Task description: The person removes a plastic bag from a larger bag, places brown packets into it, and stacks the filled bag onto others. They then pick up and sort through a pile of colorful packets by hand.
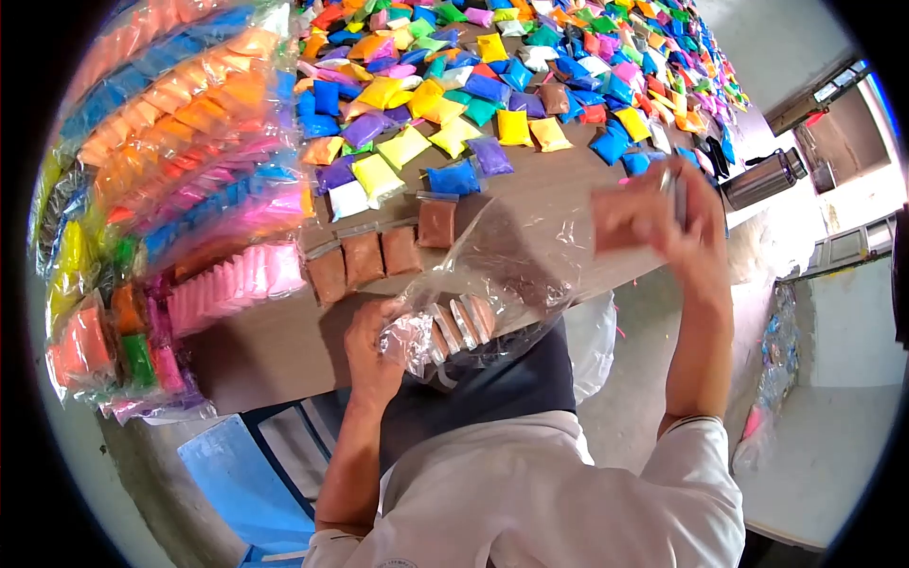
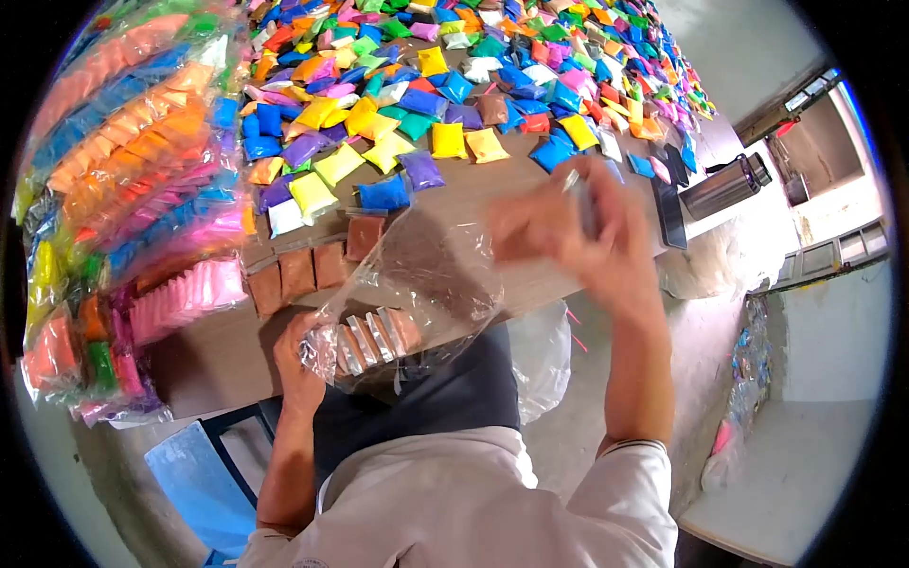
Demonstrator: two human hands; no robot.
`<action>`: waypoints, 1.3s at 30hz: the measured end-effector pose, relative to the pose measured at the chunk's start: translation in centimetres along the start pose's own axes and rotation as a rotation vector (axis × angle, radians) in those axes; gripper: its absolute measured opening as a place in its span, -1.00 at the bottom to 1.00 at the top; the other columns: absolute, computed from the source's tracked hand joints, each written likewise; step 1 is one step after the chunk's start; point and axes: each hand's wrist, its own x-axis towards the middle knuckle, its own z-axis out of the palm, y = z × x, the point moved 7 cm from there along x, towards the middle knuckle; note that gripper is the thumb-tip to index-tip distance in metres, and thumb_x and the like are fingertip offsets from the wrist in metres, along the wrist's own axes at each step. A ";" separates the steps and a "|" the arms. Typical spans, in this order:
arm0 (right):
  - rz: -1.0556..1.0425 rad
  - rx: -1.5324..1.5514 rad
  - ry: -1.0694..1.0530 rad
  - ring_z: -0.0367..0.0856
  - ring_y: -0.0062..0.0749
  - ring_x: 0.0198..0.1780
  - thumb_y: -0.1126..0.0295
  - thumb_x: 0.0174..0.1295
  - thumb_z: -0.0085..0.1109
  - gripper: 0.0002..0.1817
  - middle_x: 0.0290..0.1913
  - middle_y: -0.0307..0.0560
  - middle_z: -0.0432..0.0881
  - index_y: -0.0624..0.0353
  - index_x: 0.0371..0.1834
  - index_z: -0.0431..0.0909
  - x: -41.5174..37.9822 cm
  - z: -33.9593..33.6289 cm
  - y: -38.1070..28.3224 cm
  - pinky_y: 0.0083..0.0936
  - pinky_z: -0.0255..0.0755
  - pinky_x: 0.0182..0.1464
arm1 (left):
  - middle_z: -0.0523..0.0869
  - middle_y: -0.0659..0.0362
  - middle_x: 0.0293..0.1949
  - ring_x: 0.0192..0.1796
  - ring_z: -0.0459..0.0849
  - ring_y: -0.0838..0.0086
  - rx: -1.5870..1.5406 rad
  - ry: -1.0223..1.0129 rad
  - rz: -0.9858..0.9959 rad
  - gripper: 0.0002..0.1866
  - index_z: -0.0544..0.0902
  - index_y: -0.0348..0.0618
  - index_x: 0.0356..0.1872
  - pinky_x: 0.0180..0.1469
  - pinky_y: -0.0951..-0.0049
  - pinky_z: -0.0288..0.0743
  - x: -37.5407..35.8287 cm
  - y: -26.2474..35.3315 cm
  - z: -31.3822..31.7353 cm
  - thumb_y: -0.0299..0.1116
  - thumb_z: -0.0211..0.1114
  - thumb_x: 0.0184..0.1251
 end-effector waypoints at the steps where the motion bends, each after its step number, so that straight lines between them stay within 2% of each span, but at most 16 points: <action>1: -0.144 -0.081 -0.132 0.57 -0.58 -0.18 0.26 -0.01 0.49 -0.48 -0.24 -0.22 0.62 0.22 0.02 0.55 -1.4 1.0 -1.6 -0.50 0.48 -0.10 | 0.71 0.03 -0.20 -0.13 0.67 0.23 -0.022 0.002 -0.007 -0.77 0.67 -0.30 -0.15 -0.02 0.35 0.53 0.0 0.0 0.0 -0.48 0.36 0.16; 3: 0.023 -0.195 -0.295 0.66 -0.39 -0.27 0.28 -0.01 0.48 -0.52 -0.29 -0.06 0.64 0.24 -0.05 0.55 -4.1 4.7 -2.6 -0.40 0.52 -0.17 | 0.70 0.03 -0.20 -0.14 0.67 0.23 -0.014 0.026 -0.024 -0.78 0.67 -0.30 -0.15 -0.02 0.35 0.53 0.0 0.4 0.1 -0.47 0.36 0.17; 5: 0.221 -0.188 -0.334 0.70 -0.07 -0.28 0.28 0.01 0.45 -0.56 -0.30 0.11 0.65 0.25 -0.10 0.52 -5.5 8.2 -0.4 -0.26 0.55 -0.24 | 0.70 0.04 -0.21 -0.14 0.67 0.23 -0.003 0.058 -0.041 -0.78 0.67 -0.29 -0.15 -0.02 0.35 0.52 0.0 0.5 -0.1 -0.46 0.35 0.19; 6: 0.219 -0.187 -0.334 0.70 -0.07 -0.28 0.28 0.01 0.45 -0.56 -0.30 0.11 0.65 0.25 -0.10 0.52 -5.6 9.4 0.7 -0.26 0.55 -0.24 | 0.70 0.04 -0.22 -0.15 0.67 0.23 0.022 0.038 -0.002 -0.79 0.67 -0.29 -0.15 -0.03 0.34 0.52 0.1 0.7 -0.1 -0.44 0.35 0.20; 8: 0.056 -0.475 -0.330 0.67 0.15 -0.23 0.27 0.04 0.42 -0.56 -0.21 0.19 0.66 0.26 -0.09 0.50 -5.6 11.4 2.2 -0.15 0.56 -0.23 | 0.70 0.04 -0.23 -0.15 0.67 0.23 0.050 0.026 0.037 -0.80 0.67 -0.28 -0.16 -0.03 0.33 0.51 0.2 1.0 -0.3 -0.43 0.34 0.22; 12: 0.083 -0.643 -0.428 0.68 0.11 -0.14 0.31 0.04 0.44 -0.47 -0.04 0.13 0.65 0.31 0.06 0.51 -6.2 13.0 3.2 -0.19 0.58 -0.09 | 0.70 0.04 -0.24 -0.16 0.66 0.20 0.040 0.023 0.014 -0.79 0.66 -0.26 -0.17 -0.03 0.31 0.50 0.2 0.8 -0.3 -0.41 0.32 0.21; 14: 0.021 -0.432 -0.452 0.69 0.06 -0.13 0.29 0.05 0.48 -0.39 -0.03 0.13 0.64 0.28 0.16 0.50 -6.3 12.3 1.5 -0.20 0.56 -0.05 | 0.70 0.03 -0.24 -0.16 0.66 0.19 0.054 0.014 0.038 -0.79 0.66 -0.26 -0.17 -0.03 0.30 0.50 0.0 0.9 -0.3 -0.41 0.32 0.20; 17: 0.101 -0.341 -0.562 0.63 0.17 -0.07 0.24 0.10 0.40 -0.44 -0.13 0.20 0.62 0.28 0.13 0.49 -6.2 11.5 0.7 -0.06 0.50 -0.02 | 0.70 0.03 -0.24 -0.16 0.66 0.18 0.036 0.005 0.027 -0.78 0.65 -0.26 -0.17 -0.03 0.30 0.50 0.0 0.7 -0.2 -0.41 0.31 0.18; 21: 0.184 -0.344 -0.691 0.63 0.14 -0.09 0.21 0.09 0.42 -0.47 -0.14 0.17 0.62 0.26 0.08 0.52 -6.5 11.6 1.5 -0.09 0.50 -0.03 | 0.70 0.04 -0.25 -0.17 0.66 0.19 0.030 0.012 0.043 -0.80 0.65 -0.26 -0.18 -0.04 0.30 0.50 0.2 1.0 -0.2 -0.41 0.32 0.21; 23: 0.153 -0.409 -0.681 0.68 -0.06 -0.15 0.25 0.07 0.50 -0.39 -0.08 0.14 0.62 0.30 0.15 0.53 -6.8 12.1 1.9 -0.24 0.55 -0.05 | 0.70 0.04 -0.26 -0.18 0.66 0.19 0.037 0.014 0.044 -0.81 0.66 -0.26 -0.18 -0.04 0.30 0.50 0.2 1.0 -0.1 -0.42 0.32 0.22; 24: 0.154 -0.408 -0.682 0.68 -0.06 -0.15 0.25 0.07 0.50 -0.39 -0.08 0.14 0.62 0.30 0.15 0.53 -7.0 12.2 2.2 -0.24 0.55 -0.05 | 0.70 0.04 -0.26 -0.17 0.66 0.20 0.037 0.015 0.032 -0.82 0.66 -0.26 -0.18 -0.04 0.31 0.50 0.1 0.7 -0.1 -0.43 0.32 0.22; 26: 0.125 -0.373 -0.615 0.65 0.08 -0.16 0.20 0.11 0.43 -0.54 -0.23 0.14 0.60 0.24 0.00 0.56 -7.0 12.2 2.3 -0.14 0.51 -0.10 | 0.70 0.04 -0.26 -0.17 0.66 0.21 0.037 0.017 0.021 -0.82 0.66 -0.26 -0.18 -0.04 0.31 0.50 0.1 0.6 -0.2 -0.45 0.32 0.22; 30: 0.145 -0.286 -0.624 0.64 0.05 -0.25 0.27 0.17 0.38 -0.64 -0.28 0.14 0.62 0.27 -0.08 0.59 -5.8 10.6 0.1 -0.21 0.52 -0.17 | 0.70 0.05 -0.26 -0.17 0.66 0.23 0.038 0.015 0.020 -0.79 0.66 -0.28 -0.17 -0.04 0.33 0.50 0.1 0.5 -0.2 -0.48 0.35 0.15; 32: 0.002 -0.222 -0.414 0.69 -0.30 -0.36 0.43 0.27 0.32 -0.74 -0.26 0.07 0.66 0.37 -0.06 0.62 -3.9 8.6 -2.1 -0.45 0.53 -0.29 | 0.69 0.04 -0.25 -0.18 0.65 0.23 0.004 0.011 0.005 -0.77 0.66 -0.28 -0.17 -0.04 0.33 0.50 -0.1 0.2 -0.1 -0.48 0.35 0.13; 35: -0.114 -0.222 -0.270 0.67 -0.35 -0.37 0.50 0.31 0.25 -0.82 -0.32 0.06 0.68 0.40 -0.12 0.64 -0.3 7.5 -4.4 -0.49 0.50 -0.32 | 0.69 0.01 -0.24 -0.17 0.64 0.19 -0.011 -0.005 0.023 -0.74 0.67 -0.29 -0.14 -0.04 0.30 0.50 0.0 0.3 -0.1 -0.45 0.34 0.12; 39: -0.265 -0.357 -0.279 0.67 -0.33 -0.36 0.45 0.33 0.21 -0.82 -0.33 0.06 0.69 0.36 -0.12 0.65 5.9 10.4 -4.3 -0.44 0.50 -0.30 | 0.69 0.01 -0.24 -0.18 0.64 0.16 -0.024 -0.004 0.019 -0.76 0.67 -0.28 -0.16 -0.05 0.29 0.49 0.0 0.0 -0.1 -0.44 0.34 0.14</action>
